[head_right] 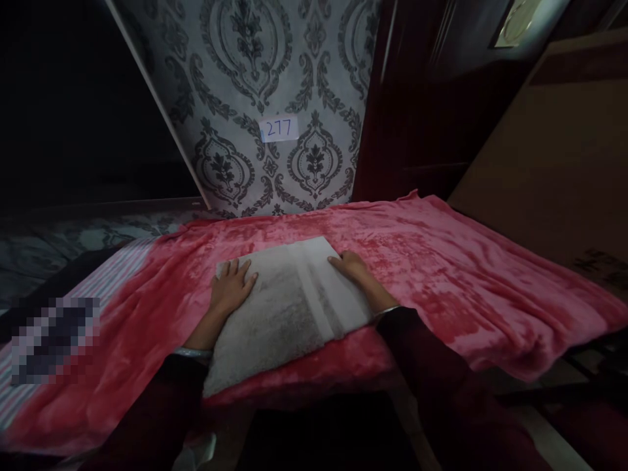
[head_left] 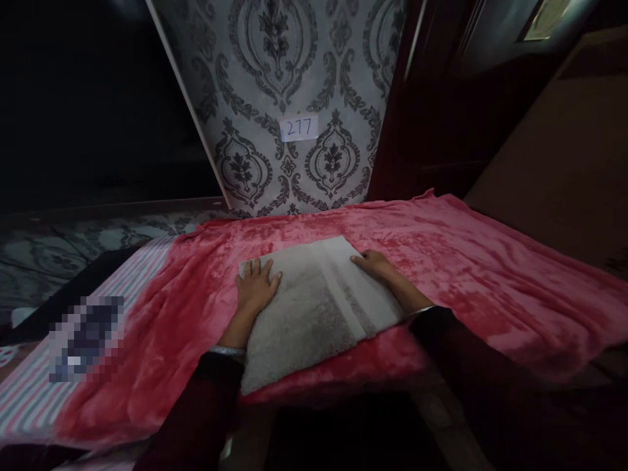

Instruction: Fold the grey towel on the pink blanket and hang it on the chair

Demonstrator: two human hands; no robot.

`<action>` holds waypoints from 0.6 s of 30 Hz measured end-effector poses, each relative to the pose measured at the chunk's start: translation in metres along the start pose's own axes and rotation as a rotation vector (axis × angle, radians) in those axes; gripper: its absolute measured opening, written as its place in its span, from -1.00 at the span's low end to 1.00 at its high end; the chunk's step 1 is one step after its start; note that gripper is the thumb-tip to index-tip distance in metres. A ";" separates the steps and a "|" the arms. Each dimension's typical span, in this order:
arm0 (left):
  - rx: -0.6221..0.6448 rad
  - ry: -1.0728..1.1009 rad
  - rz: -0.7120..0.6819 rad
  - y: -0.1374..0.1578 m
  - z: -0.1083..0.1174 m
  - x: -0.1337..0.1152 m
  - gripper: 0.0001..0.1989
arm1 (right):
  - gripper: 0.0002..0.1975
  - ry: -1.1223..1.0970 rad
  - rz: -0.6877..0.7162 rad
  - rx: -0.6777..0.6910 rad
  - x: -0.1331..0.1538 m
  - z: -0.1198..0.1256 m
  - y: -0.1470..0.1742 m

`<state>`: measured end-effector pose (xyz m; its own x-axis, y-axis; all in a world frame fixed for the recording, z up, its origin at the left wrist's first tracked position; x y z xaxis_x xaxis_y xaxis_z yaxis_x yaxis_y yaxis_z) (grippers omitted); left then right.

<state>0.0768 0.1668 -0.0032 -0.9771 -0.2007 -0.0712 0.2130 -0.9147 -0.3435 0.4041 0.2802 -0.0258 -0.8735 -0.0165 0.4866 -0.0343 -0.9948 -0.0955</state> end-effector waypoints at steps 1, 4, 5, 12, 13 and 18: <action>-0.004 0.003 0.000 0.000 0.000 0.000 -0.37 | -0.54 0.006 -0.003 -0.012 -0.001 0.000 0.003; -0.008 0.006 0.000 0.001 -0.001 0.001 -0.37 | -0.53 0.033 -0.023 -0.068 -0.002 -0.002 0.010; -0.008 0.005 0.000 0.001 -0.001 0.002 -0.37 | -0.53 0.038 -0.029 -0.082 -0.002 -0.002 0.012; -0.016 0.099 0.060 -0.001 0.008 0.009 -0.43 | -0.51 0.023 -0.041 -0.107 0.000 -0.001 0.020; -0.043 0.132 0.101 0.000 0.010 0.016 -0.43 | -0.51 0.018 -0.040 -0.109 0.001 -0.001 0.021; -0.174 0.515 0.373 0.031 0.005 0.069 -0.37 | -0.50 -0.017 -0.049 -0.118 0.001 0.003 0.026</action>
<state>0.0156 0.1227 -0.0139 -0.7241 -0.2602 -0.6387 0.5761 -0.7373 -0.3527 0.4040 0.2543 -0.0257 -0.8610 0.0291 0.5078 -0.1348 -0.9757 -0.1726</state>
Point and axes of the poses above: each hand's wrist, its own y-axis away from the middle knuckle, its own z-axis out of the back of the hand, x = y × z, the point moved 7 cm from there along -y, towards the middle knuckle, and after that the axes turned 14 degrees about -x, right-handed, at the moved point
